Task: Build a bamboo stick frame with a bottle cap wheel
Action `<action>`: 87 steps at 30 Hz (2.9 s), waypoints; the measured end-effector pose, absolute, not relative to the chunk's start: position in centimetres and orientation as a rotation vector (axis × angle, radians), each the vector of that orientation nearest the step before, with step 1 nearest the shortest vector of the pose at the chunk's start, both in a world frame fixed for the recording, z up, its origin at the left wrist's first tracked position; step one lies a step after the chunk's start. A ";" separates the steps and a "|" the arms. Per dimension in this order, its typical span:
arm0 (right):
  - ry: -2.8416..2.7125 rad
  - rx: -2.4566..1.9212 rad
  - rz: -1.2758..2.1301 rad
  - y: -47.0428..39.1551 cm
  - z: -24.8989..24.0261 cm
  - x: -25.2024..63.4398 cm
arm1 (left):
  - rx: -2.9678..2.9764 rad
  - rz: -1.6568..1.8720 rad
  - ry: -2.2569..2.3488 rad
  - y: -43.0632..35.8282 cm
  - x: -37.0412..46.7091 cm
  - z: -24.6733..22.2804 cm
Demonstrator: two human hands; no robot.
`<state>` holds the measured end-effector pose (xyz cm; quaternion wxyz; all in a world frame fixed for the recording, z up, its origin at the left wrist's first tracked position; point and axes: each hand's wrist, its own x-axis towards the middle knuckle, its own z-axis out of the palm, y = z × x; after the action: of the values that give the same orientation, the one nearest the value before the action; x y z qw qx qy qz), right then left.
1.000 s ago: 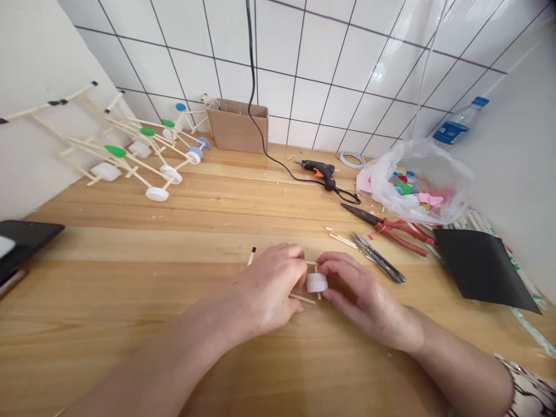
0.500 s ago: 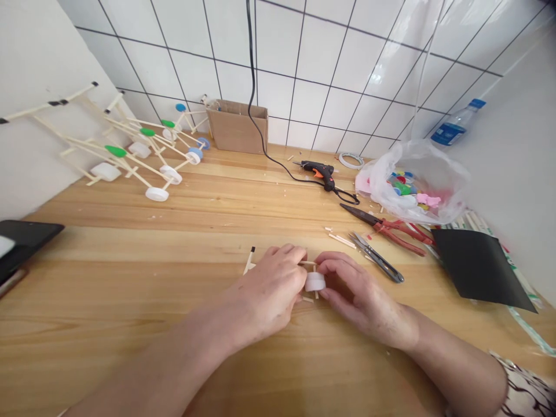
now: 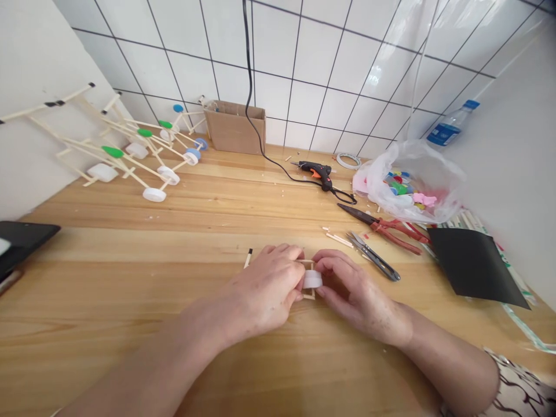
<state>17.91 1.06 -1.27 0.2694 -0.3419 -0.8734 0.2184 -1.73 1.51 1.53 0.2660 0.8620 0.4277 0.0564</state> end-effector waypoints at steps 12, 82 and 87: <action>-2.331 -0.956 0.621 1.0 -1.4 17.9 | 2.332 0.197 1.134 1.4 -1.8 1.0; -2.328 -0.961 0.648 1.1 -1.8 17.9 | 2.379 0.122 1.120 1.3 -1.8 1.4; -2.333 -0.961 0.636 1.2 -1.7 18.0 | 2.388 0.120 1.102 1.3 -1.8 1.4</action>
<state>17.95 1.18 -1.74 0.2667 -0.3560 -0.8641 0.2355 -1.83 1.32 1.36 0.2519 0.8778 0.4051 0.0442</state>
